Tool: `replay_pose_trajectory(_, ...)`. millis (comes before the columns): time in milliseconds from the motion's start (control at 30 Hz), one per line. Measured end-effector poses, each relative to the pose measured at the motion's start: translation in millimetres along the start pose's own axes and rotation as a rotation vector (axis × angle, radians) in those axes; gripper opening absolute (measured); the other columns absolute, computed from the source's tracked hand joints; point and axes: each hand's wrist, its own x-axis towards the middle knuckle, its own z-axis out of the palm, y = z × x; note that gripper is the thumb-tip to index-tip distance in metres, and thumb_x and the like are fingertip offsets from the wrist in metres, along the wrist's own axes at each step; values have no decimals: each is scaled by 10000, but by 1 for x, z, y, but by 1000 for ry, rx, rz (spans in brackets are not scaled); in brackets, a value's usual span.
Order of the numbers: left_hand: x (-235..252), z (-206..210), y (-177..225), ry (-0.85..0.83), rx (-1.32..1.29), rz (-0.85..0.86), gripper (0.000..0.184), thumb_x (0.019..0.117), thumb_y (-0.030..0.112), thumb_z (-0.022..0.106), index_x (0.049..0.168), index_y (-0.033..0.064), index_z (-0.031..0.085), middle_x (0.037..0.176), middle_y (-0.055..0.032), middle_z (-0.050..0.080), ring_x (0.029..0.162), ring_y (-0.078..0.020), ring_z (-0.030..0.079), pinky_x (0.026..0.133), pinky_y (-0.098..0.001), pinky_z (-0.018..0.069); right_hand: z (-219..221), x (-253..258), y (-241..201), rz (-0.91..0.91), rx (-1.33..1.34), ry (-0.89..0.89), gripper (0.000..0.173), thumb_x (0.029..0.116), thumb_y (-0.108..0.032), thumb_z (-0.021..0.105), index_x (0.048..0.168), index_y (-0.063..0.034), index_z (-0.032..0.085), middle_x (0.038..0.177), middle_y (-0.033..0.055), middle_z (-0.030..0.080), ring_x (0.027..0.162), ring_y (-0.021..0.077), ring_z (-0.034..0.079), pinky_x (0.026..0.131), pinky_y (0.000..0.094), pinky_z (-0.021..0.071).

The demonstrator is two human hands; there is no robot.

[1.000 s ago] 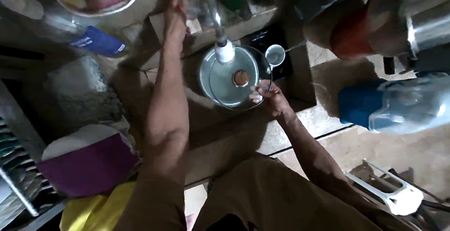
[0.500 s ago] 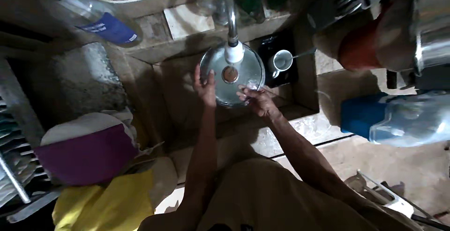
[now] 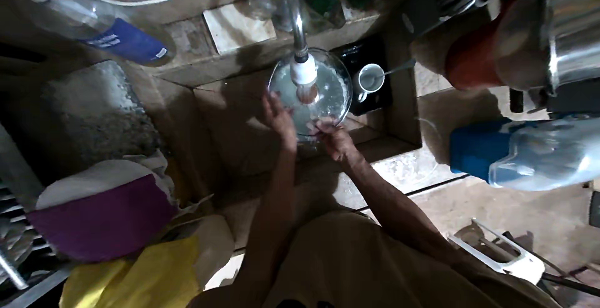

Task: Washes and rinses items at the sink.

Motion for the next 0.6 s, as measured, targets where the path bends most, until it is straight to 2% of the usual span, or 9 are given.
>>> replay_pose_trajectory(67, -30, 14, -30, 123, 78, 68, 575, 1103, 363, 429, 1588, 67, 334, 1572, -145, 443, 1422, -202, 465, 1178, -369, 397, 0, -2, 9, -25, -10, 22, 151, 954, 28, 614, 1074, -63, 597, 1030, 122, 714, 893, 229, 698, 805, 409, 603)
replay_pose_trajectory(133, -35, 19, -36, 135, 86, 81, 597, 1084, 327, 487, 1581, 39, 322, 1579, -161, 426, 1451, -218, 426, 1198, -366, 365, -3, -3, 3, -66, -13, 3, 127, 957, 27, 614, 1049, -61, 614, 1074, 142, 735, 908, 241, 722, 814, 415, 613)
replay_pose_trajectory(200, -18, 10, -24, -1, 77, 51, 596, 1084, 342, 487, 1565, 25, 332, 1546, -174, 451, 1420, -222, 454, 1176, -377, 396, -7, -8, -5, -86, -24, -9, 121, 970, 27, 585, 1059, -51, 609, 1131, 167, 729, 931, 267, 730, 825, 422, 613)
replay_pose_trajectory(267, 12, 2, -1, -167, 106, -21, 558, 1089, 408, 454, 1514, 47, 433, 1412, -169, 572, 1252, -238, 591, 1032, -420, 527, -7, -14, -10, -64, -15, 3, 141, 982, 45, 550, 1083, -43, 594, 1170, 187, 725, 972, 304, 739, 856, 439, 617)
replay_pose_trajectory(333, 25, -2, 15, -275, 104, -51, 529, 1101, 404, 426, 1488, 48, 476, 1291, -172, 643, 1062, -250, 674, 891, -441, 588, -6, -14, -11, -26, 9, 9, 147, 992, 43, 541, 1102, -35, 599, 1190, 188, 723, 979, 300, 742, 857, 425, 618)
replay_pose_trajectory(400, 11, 4, 9, -154, 65, -3, 519, 1115, 399, 387, 1453, 16, 480, 1154, -174, 689, 874, -237, 710, 762, -428, 624, -3, -7, -10, -10, 35, 14, 147, 1000, 22, 551, 1118, -16, 630, 1164, 180, 729, 935, 272, 741, 828, 404, 621)
replay_pose_trajectory(467, -23, 12, -12, 16, 86, -15, 580, 1103, 432, 408, 1518, 27, 381, 1267, -193, 631, 1000, -234, 697, 858, -414, 618, 1, -4, -7, -2, 20, 20, 143, 1004, 9, 558, 1137, -22, 601, 1148, 168, 726, 938, 256, 735, 838, 403, 618)
replay_pose_trajectory(533, -49, 14, -29, 100, 125, -69, 719, 1057, 508, 487, 1579, 53, 292, 1486, -202, 501, 1312, -243, 559, 1104, -421, 477, 4, -3, 0, -9, 8, 22, 160, 982, 6, 590, 1138, -24, 588, 1095, 167, 721, 932, 252, 717, 825, 416, 607)
replay_pose_trajectory(600, -50, 8, -33, 89, 94, -38, 755, 1025, 458, 589, 1591, 66, 277, 1515, -190, 478, 1345, -244, 533, 1109, -417, 473, -2, -5, -2, -24, 10, 15, 192, 972, 7, 602, 1162, -17, 584, 1095, 173, 716, 924, 255, 713, 817, 421, 606)
